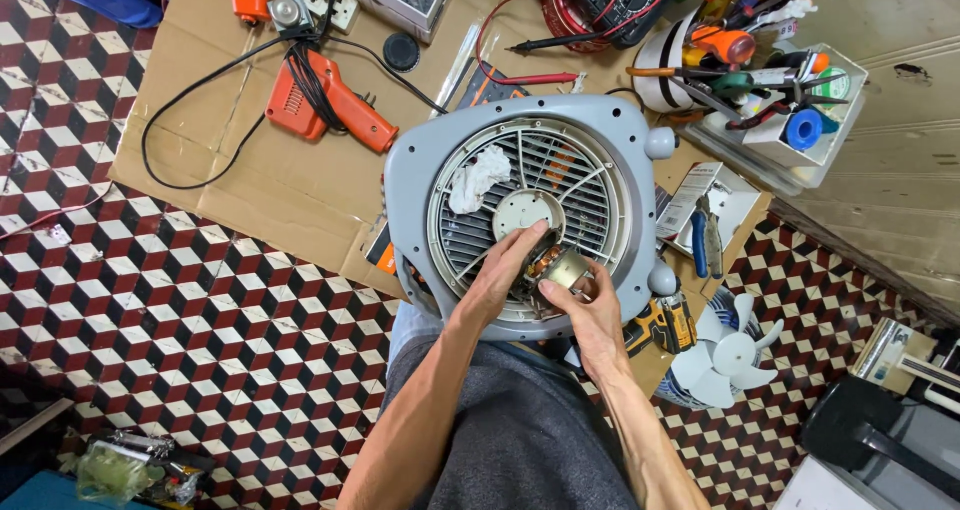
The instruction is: The recorder is disassembling an electric fan motor and cleaning the internal components with a white cloth.
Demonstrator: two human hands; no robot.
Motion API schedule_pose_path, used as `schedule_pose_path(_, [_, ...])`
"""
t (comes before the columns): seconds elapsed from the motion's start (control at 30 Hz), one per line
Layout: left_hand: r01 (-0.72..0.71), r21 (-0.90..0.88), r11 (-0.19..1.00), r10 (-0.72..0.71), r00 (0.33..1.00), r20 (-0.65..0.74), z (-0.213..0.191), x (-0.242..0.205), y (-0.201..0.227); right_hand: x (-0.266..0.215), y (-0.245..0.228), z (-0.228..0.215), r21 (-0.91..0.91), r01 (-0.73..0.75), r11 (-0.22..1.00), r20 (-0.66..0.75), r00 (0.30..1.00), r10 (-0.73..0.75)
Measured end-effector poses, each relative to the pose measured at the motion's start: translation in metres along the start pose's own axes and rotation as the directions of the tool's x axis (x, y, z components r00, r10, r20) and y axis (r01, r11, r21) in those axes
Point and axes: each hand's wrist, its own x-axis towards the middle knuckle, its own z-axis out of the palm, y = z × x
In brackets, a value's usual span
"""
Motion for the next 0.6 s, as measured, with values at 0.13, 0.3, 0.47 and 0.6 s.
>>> schedule_pose_path(0.13, [-0.101, -0.072, 0.992, 0.101, 0.995, -0.006, 0.005, 0.008, -0.012, -0.005, -0.004, 0.001, 0.059, -0.061, 0.996, -0.017, 0.998, 0.062])
schedule_pose_path(0.3, [-0.143, -0.116, 0.983, 0.131, 0.986, -0.100, 0.009, 0.012, -0.018, -0.002, 0.004, 0.001, 0.005, 0.050, 0.999, -0.021, 0.999, -0.050])
schedule_pose_path(0.47, [-0.142, -0.160, 0.977, 0.131, 0.988, -0.083, 0.006, 0.009, -0.018, -0.001, 0.009, -0.004, 0.029, 0.067, 0.997, -0.005, 0.998, -0.067])
schedule_pose_path(0.6, [-0.087, -0.140, 0.986, 0.078, 0.995, -0.068, 0.000, 0.010, -0.019, -0.004, 0.000, -0.006, 0.083, -0.019, 0.996, 0.045, 0.999, 0.015])
